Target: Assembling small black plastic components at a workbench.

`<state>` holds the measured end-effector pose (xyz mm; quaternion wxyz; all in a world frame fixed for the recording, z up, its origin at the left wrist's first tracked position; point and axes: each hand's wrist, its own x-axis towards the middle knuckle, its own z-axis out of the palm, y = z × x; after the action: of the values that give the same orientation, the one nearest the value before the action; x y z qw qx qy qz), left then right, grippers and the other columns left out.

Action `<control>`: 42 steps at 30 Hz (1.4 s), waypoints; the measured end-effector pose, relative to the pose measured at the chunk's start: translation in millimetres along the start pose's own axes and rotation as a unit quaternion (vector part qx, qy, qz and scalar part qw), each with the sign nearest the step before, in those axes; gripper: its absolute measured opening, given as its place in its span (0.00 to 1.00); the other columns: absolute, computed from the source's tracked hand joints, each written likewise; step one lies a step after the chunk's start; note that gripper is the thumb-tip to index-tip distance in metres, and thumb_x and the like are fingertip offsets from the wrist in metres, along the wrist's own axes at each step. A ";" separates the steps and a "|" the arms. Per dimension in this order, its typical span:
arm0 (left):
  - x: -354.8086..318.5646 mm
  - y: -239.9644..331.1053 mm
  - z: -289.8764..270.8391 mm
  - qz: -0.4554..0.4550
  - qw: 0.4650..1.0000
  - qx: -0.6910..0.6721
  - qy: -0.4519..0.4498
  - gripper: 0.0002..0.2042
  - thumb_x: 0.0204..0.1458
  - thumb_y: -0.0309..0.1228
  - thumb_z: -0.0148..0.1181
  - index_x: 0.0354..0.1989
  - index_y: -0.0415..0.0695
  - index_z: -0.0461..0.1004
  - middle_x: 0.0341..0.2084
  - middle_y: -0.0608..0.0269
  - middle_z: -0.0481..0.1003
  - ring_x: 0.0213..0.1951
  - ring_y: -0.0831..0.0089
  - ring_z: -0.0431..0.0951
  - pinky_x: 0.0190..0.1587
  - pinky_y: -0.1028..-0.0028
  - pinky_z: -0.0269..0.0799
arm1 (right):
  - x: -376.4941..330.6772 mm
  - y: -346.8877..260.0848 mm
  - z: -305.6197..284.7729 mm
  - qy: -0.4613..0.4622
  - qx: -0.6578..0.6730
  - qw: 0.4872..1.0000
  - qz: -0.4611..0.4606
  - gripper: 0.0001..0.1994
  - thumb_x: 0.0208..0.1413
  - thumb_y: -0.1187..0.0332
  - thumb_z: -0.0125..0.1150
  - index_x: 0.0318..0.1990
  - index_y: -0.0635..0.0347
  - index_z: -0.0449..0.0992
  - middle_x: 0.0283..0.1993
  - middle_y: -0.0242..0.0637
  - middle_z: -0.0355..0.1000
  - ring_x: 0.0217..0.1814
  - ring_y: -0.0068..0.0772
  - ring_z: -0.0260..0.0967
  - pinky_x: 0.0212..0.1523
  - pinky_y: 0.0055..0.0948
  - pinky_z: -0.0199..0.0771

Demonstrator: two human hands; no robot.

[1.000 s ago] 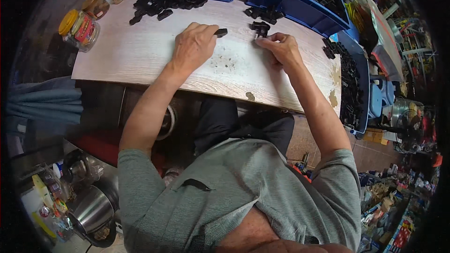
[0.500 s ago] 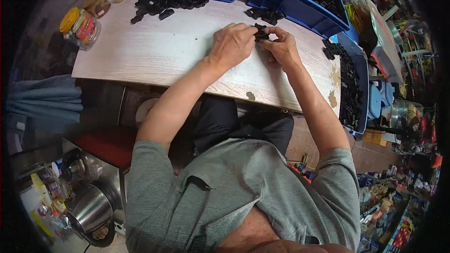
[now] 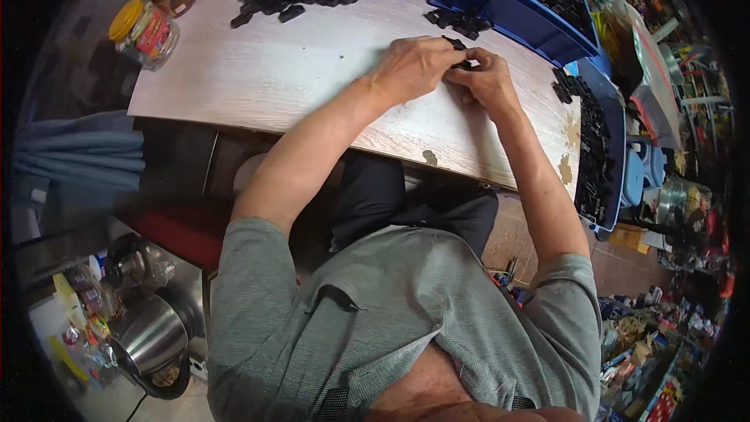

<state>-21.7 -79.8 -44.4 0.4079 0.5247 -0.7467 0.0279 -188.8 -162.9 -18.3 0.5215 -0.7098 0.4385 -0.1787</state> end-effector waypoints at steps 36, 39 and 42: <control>-64.9 -72.4 -81.8 -0.109 0.963 0.236 0.073 0.10 0.59 0.26 0.58 0.48 0.41 0.80 0.34 0.51 0.81 0.38 0.52 0.80 0.43 0.59 0.76 | -29.3 74.1 -196.1 0.443 0.235 0.863 0.055 0.13 0.54 0.68 0.72 0.45 0.59 0.81 0.23 0.32 0.67 0.21 0.37 0.75 0.23 0.38 0.83; -60.7 -57.7 -79.1 -0.115 0.965 0.224 0.069 0.11 0.59 0.26 0.58 0.48 0.40 0.80 0.33 0.49 0.81 0.36 0.51 0.80 0.41 0.58 0.75 | -27.9 49.0 -145.9 0.313 0.170 0.933 0.054 0.16 0.53 0.63 0.73 0.47 0.56 0.81 0.24 0.30 0.68 0.22 0.31 0.75 0.24 0.34 0.83; -59.2 -61.8 -79.1 -0.140 0.964 0.223 0.046 0.11 0.60 0.26 0.57 0.48 0.39 0.80 0.34 0.48 0.82 0.35 0.51 0.80 0.40 0.59 0.75 | -14.8 27.4 -93.3 0.184 0.118 0.975 0.035 0.19 0.49 0.63 0.75 0.47 0.59 0.80 0.21 0.28 0.66 0.19 0.25 0.69 0.21 0.30 0.79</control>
<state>80.9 -25.4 -53.4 0.3142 0.6995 -0.6215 0.1604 -275.3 -207.4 -3.2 0.5178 -0.5824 0.5272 -0.3388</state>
